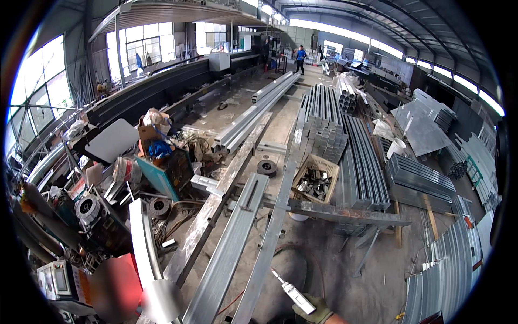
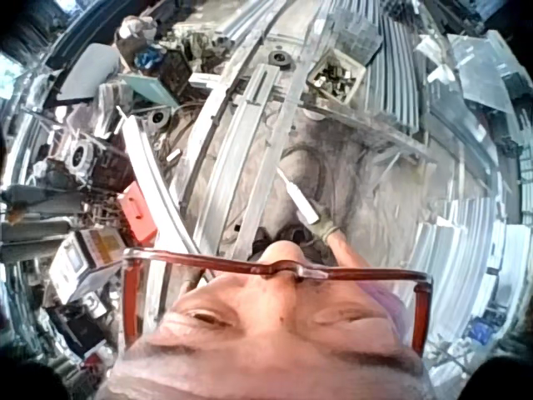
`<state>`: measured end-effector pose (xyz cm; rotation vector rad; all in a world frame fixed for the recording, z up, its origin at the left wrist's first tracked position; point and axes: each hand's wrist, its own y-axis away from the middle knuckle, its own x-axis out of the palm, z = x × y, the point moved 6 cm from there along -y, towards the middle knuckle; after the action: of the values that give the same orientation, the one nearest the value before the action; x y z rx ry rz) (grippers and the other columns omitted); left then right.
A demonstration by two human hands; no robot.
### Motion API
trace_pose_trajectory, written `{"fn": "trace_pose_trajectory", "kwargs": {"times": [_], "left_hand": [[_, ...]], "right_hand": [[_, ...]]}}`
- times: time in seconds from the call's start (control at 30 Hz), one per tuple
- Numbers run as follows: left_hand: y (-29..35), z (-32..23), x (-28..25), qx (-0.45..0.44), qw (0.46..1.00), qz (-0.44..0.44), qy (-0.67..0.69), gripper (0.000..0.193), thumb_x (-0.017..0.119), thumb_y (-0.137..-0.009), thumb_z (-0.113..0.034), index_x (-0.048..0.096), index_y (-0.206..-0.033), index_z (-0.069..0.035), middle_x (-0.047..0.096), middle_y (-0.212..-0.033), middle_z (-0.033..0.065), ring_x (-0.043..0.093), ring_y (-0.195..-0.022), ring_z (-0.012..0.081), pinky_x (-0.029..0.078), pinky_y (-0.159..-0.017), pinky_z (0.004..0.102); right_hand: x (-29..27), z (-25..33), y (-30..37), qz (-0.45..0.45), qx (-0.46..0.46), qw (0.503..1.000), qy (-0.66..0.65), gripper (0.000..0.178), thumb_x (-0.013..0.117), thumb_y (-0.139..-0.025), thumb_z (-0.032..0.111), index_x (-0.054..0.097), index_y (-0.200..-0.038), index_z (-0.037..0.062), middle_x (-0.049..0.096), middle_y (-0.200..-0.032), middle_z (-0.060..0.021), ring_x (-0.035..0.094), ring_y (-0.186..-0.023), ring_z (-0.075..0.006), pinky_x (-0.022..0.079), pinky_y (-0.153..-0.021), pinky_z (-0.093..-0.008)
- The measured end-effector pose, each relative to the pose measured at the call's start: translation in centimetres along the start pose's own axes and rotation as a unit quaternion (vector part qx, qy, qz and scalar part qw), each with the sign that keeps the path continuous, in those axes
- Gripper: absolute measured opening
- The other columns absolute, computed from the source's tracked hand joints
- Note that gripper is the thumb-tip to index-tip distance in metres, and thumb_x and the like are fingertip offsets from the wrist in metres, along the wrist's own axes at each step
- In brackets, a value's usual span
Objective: The person welds multiple aluminum profiles using a handheld welding torch. They position the profiles on a metal jig, apply welds along the seams, and then move the finished pieces to a nearby stack.
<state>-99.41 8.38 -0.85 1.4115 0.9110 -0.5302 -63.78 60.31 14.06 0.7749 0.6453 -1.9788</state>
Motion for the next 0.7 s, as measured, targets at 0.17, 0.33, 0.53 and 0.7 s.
{"fn": "trace_pose_trajectory", "kwargs": {"times": [0.17,0.33,0.53,0.7], "left_hand": [[6.0,-0.8,1.8,0.025,0.997,-0.056,0.050,0.109,0.078,-0.089,-0.071,0.041,-0.156,0.007,0.064,-0.143,0.0288,0.063,-0.119,0.0507,0.051,-0.106,0.0539],[18.0,2.1,8.5,0.060,0.995,0.047,0.071,0.106,0.078,-0.090,-0.069,0.043,-0.154,0.008,0.070,-0.138,0.0288,0.069,-0.111,0.0522,0.055,-0.101,0.0547],[26.3,0.9,11.1,0.070,0.990,0.048,0.111,0.090,0.082,-0.085,-0.059,0.055,-0.138,0.009,0.073,-0.123,0.0266,0.073,-0.109,0.0443,0.059,-0.095,0.0491],[28.9,-1.6,12.1,0.040,0.989,0.131,0.048,0.122,0.092,-0.063,-0.057,0.042,-0.146,0.017,0.061,-0.140,0.0354,0.064,-0.132,0.0457,0.054,-0.113,0.0449]], "right_hand": [[4.5,-2.8,-1.0,-0.028,-0.178,0.981,0.078,0.040,0.084,-0.093,0.023,0.074,-0.129,0.0094,0.078,-0.108,-0.0170,0.077,-0.098,-0.0330,0.062,-0.083,-0.0428],[3.1,2.2,-5.1,0.118,0.019,0.970,-0.212,0.041,0.089,-0.091,0.022,0.076,-0.127,0.0070,0.083,-0.109,-0.0066,0.079,-0.098,-0.0170,0.064,-0.088,-0.0351],[2.2,10.4,-8.3,0.119,-0.121,0.958,-0.229,0.052,0.091,-0.088,0.025,0.073,-0.132,0.0034,0.081,-0.104,-0.0132,0.081,-0.091,-0.0249,0.064,-0.079,-0.0370],[2.4,14.7,-9.1,0.114,-0.336,0.922,-0.154,0.048,0.087,-0.090,0.024,0.074,-0.130,0.0017,0.080,-0.111,-0.0159,0.080,-0.092,-0.0315,0.065,-0.079,-0.0389]]}}
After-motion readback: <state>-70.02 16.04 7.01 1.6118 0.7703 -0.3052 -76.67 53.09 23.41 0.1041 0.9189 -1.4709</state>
